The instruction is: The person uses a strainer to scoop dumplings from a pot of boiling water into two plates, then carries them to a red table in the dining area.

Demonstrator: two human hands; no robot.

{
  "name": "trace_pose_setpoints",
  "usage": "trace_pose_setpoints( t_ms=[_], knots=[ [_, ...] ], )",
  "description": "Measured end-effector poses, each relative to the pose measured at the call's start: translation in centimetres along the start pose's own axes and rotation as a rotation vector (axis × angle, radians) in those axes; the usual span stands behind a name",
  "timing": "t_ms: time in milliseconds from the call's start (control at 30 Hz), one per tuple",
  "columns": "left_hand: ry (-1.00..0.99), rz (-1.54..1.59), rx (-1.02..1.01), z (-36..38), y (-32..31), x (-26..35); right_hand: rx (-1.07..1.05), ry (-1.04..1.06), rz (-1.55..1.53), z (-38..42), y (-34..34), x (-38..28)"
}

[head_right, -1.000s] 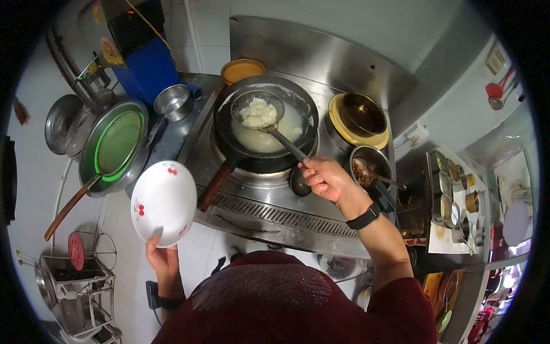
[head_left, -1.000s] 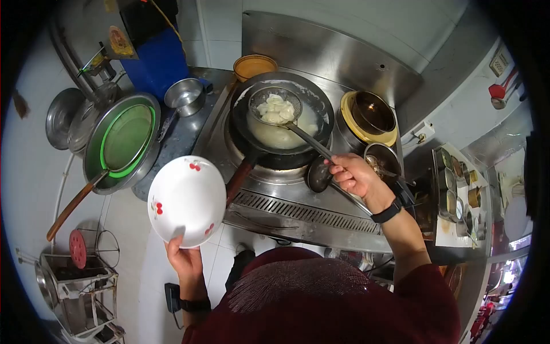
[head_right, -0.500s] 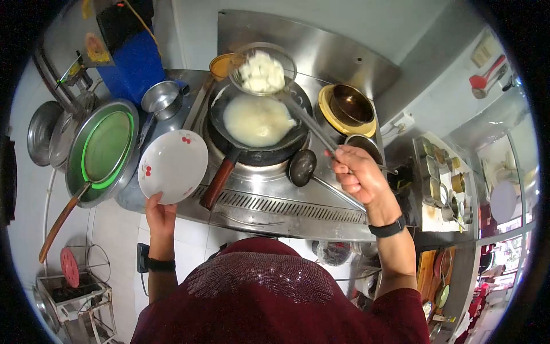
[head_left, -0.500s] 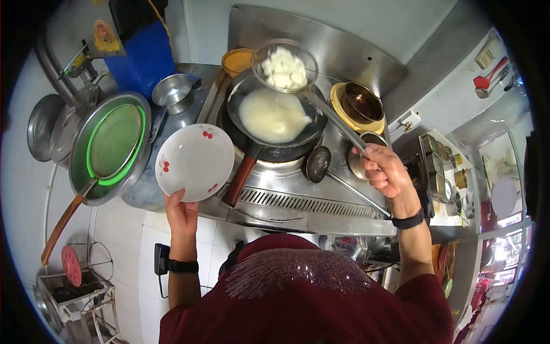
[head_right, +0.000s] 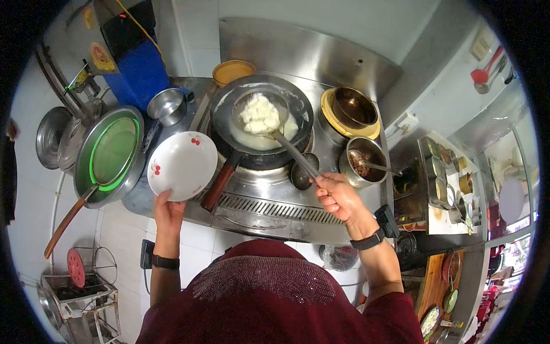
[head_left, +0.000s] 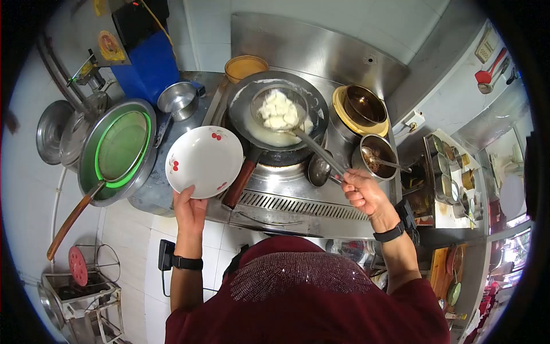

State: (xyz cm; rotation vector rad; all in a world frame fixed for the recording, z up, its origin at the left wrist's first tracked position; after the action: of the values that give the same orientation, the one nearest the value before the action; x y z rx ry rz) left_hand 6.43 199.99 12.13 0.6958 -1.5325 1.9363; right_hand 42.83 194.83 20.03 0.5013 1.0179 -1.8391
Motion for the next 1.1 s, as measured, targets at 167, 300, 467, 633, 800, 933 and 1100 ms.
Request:
trace_pose_setpoints(
  t_ms=[167, 300, 467, 633, 800, 933, 1100],
  knots=[
    [-0.002, 0.032, -0.085, -1.5, -2.3, 0.0, -0.069, 0.187, 0.072, 3.2, -1.1, -3.4],
    [0.027, 0.017, -0.099, -2.5, -3.2, -0.5, -0.051, 0.131, 0.035, 2.4, 0.4, -2.1],
    [0.089, -0.083, -0.067, -3.5, -4.6, -1.6, 0.039, 0.047, 0.033, 0.0, 2.1, 0.2],
    [0.098, -0.169, -0.128, -6.5, -6.6, -2.9, 0.038, 0.233, 0.282, 3.8, -0.1, -1.1],
    [0.060, -0.034, -0.193, -8.0, -11.0, -4.3, -0.025, 0.346, 0.405, 4.8, -2.1, -1.4],
    [0.084, 0.037, -0.165, -7.6, -12.6, -4.4, -0.008, 0.641, 0.801, 3.8, -1.3, -0.6],
    [0.079, 0.095, -0.209, -7.4, -12.2, -4.6, 0.210, 0.831, 1.334, 5.8, -2.5, -1.4]
  ],
)
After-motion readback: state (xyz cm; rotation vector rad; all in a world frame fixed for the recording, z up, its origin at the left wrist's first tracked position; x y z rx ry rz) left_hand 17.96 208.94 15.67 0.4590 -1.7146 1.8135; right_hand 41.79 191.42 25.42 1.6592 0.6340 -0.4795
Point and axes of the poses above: each hand's wrist, its own z-axis away from the middle knuckle, its own y-axis out of the back of the hand, x = y × z, the point moved 5 cm from there along -z, towards the middle knuckle, and after that the axes turned 9 degrees about -z, right-handed, at the moved point
